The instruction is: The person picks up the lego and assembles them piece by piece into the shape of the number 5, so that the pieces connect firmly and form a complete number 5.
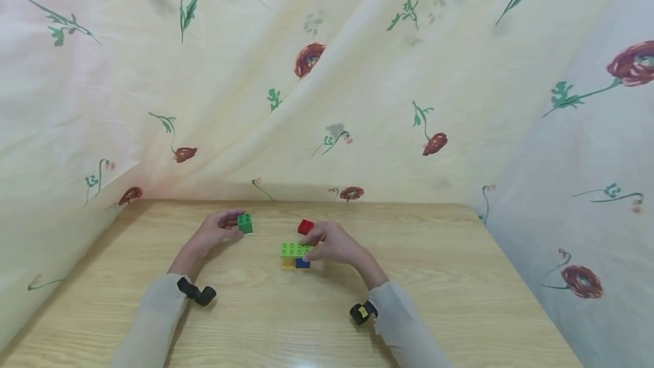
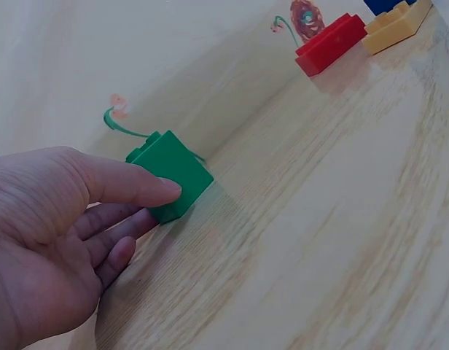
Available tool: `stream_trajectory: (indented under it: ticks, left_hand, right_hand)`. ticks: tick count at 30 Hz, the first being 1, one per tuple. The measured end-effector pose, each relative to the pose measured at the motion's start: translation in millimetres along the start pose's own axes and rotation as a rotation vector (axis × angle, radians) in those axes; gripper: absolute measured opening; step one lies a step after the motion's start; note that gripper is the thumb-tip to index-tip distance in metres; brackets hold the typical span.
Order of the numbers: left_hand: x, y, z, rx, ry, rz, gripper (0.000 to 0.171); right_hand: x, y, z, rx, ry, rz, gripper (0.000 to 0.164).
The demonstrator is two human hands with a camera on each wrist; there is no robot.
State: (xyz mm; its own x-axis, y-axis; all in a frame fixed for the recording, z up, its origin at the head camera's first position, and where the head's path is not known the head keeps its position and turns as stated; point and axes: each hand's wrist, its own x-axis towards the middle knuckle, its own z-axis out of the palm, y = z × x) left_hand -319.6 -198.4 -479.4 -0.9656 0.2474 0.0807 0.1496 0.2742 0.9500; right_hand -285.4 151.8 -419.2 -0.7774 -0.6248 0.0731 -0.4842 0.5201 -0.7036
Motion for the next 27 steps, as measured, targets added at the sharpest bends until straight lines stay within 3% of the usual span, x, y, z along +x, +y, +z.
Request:
stream_trajectory:
  ticks: [17,27]
  left_hand:
    - [4.0,-3.9,1.2,0.019,0.016,0.027,0.052]
    - [5.8,-0.8,3.2,0.009,0.040,-0.022,0.053]
  right_hand:
    - [-1.9,-0.4,-0.4,-0.003,-0.002,-0.002,0.026]
    - [-1.6,-1.3,-1.0,-0.021,0.008,0.005,0.026]
